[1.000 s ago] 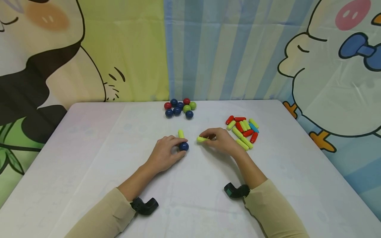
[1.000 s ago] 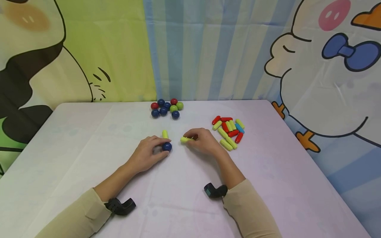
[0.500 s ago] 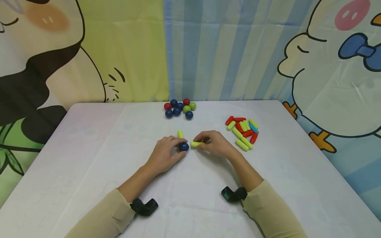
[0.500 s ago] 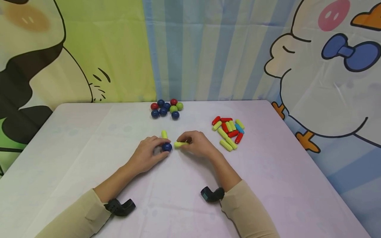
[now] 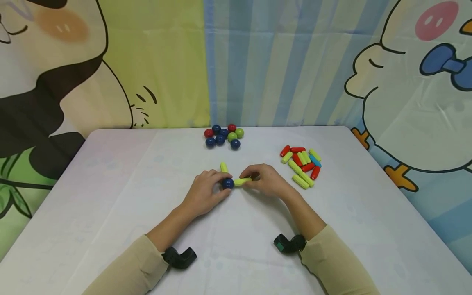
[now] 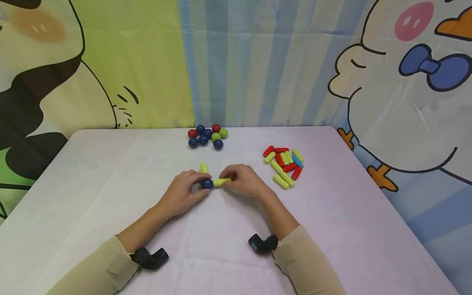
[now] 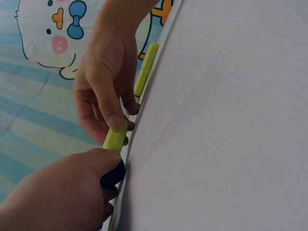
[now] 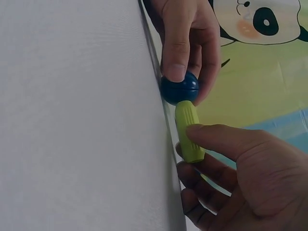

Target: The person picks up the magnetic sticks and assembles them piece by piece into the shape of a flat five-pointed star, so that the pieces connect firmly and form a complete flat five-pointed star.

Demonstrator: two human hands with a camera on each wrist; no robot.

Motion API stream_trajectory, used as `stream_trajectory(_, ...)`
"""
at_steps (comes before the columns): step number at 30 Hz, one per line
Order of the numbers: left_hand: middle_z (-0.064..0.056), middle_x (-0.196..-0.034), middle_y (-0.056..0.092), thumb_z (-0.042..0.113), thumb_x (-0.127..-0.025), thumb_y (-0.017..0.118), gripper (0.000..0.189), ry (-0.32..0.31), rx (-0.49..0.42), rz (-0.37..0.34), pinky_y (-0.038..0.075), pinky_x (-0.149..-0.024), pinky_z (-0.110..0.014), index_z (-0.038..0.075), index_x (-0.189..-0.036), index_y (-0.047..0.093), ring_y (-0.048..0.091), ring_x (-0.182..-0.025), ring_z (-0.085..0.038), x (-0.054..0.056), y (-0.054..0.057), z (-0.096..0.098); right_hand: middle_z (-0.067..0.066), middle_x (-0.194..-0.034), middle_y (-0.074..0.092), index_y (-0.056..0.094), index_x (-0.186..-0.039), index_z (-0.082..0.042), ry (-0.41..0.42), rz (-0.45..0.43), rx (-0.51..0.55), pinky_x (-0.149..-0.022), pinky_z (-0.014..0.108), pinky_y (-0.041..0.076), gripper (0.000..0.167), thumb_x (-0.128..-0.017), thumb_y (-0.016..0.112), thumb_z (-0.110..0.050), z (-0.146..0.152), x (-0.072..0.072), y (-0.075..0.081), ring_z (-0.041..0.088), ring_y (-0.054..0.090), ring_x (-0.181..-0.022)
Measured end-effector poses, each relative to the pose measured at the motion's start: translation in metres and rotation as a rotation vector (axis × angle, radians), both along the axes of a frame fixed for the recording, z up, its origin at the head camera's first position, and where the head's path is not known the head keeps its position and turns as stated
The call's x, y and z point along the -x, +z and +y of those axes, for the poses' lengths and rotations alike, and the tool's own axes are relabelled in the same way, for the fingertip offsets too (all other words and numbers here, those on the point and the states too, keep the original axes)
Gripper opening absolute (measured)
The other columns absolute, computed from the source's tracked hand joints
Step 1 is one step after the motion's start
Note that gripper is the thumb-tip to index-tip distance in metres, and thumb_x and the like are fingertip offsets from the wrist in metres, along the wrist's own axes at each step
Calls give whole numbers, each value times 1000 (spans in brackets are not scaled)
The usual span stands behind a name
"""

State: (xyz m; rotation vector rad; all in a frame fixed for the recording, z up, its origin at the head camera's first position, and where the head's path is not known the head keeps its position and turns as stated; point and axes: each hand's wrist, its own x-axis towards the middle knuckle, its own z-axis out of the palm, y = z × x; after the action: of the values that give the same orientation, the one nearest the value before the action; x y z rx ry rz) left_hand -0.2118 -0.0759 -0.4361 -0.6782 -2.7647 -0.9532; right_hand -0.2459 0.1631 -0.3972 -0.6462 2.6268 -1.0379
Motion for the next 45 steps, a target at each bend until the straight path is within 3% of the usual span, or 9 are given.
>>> stream_trajectory(12, -5, -118, 72, 28, -92, 77, 39, 27, -17, 32, 48, -99, -52, 18, -129, 72, 62, -109, -28, 0, -2, -1, 3, -111, 73, 76, -115, -15, -16, 1, 11, -92, 36, 55, 21, -94, 74, -14, 8, 3, 0, 21, 63, -99)
stream_trajectory(22, -5, -118, 72, 27, -91, 76, 38, 65, -23, 35, 47, -100, -53, 17, -128, 73, 63, -111, -29, 0, -1, -2, 5, -116, 73, 74, -118, -13, -47, -51, 44, -89, 34, 57, 23, -96, 72, -17, 14, 10, 0, 24, 64, -102)
stream_trajectory(27, -7, -117, 72, 27, -91, 76, 38, 113, -16, 37, 47, -103, -54, 17, -128, 73, 63, -112, -30, 2, -1, -2, 7, -121, 70, 71, -124, -13, -147, -68, 122, -79, 31, 59, 26, -99, 68, -21, 11, 21, -3, 26, 64, -101)
stream_trajectory(36, -9, -118, 71, 26, -91, 74, 39, 148, -41, 9, 47, -103, -54, 17, -129, 72, 63, -114, -31, 4, -1, -1, 9, -137, 63, 63, -138, -13, -322, -1, 255, -77, 30, 59, 40, -99, 68, -22, -8, 49, -13, 28, 65, -107)
stream_trajectory(41, -9, -118, 71, 27, -91, 74, 39, 153, -40, 19, 47, -103, -55, 17, -129, 72, 63, -114, -31, 6, -1, -2, 10, -140, 60, 61, -140, -20, -363, 43, 260, -86, 39, 60, 43, -98, 70, -20, -19, 64, -17, 29, 65, -111)
stream_trajectory(45, -9, -119, 72, 27, -90, 75, 39, 158, -46, 13, 47, -104, -54, 17, -128, 73, 64, -114, -31, 6, -2, -2, 12, -142, 59, 60, -142, -21, -347, 79, 216, -95, 44, 56, 47, -97, 70, -18, -26, 74, -21, 31, 64, -108)
